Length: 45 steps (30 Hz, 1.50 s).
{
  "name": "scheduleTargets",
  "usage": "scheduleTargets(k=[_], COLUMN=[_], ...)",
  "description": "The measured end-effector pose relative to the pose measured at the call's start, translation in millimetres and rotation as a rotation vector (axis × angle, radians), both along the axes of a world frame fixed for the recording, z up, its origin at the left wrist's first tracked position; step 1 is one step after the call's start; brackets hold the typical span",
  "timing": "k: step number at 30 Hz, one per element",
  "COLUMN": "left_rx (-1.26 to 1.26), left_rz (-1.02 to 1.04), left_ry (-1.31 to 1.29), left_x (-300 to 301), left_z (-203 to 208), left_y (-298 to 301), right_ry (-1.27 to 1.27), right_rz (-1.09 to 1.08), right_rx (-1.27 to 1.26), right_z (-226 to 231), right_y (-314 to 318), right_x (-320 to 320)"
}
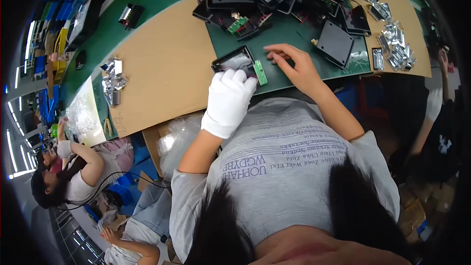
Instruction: Assembling electronic components and circuit boards into black plastic housings at a factory workbench.
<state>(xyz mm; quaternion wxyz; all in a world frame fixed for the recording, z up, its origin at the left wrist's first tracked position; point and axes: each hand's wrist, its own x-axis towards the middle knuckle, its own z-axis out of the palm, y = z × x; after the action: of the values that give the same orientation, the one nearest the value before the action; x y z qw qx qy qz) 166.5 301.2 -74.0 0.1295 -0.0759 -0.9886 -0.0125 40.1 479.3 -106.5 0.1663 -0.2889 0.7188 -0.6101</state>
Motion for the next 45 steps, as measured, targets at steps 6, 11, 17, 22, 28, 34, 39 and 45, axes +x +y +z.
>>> scheduleTargets(k=[6, 11, 17, 22, 28, 34, 39, 45], left_rx=[0.234, 0.365, 0.204, 0.205, 0.346, 1.086, 1.505, 1.314], left_rz=[0.056, 0.060, -0.020, -0.023, -0.081, -0.061, 0.309, 0.194], left_ry=[0.049, 0.094, 0.211, 0.096, 0.082, -0.182, 0.093, -0.198], left_x=[2, 14, 16, 20, 16, 51, 26, -14], left_z=[-5, -6, -4, -7, -9, 16, 31, 21], left_y=[2, -16, -15, -11, -5, -75, -61, -23], right_ry=[0.102, 0.525, 0.927, 0.711, -0.040, -0.170, -0.116, -0.023], right_rz=[0.012, 0.079, 0.359, 0.404, 0.275, 0.240, 0.352, 0.330], right_rx=[0.269, 0.385, 0.327, 0.175, 0.269, 0.092, 0.050, 0.024], right_z=[20, 31, 27, 28, 35, 26, 20, 13], right_y=[18, 15, 8, -6, -31, -21, -20, -15], right_x=[3, -2, -39, -51, -20, -18, -22, -23])
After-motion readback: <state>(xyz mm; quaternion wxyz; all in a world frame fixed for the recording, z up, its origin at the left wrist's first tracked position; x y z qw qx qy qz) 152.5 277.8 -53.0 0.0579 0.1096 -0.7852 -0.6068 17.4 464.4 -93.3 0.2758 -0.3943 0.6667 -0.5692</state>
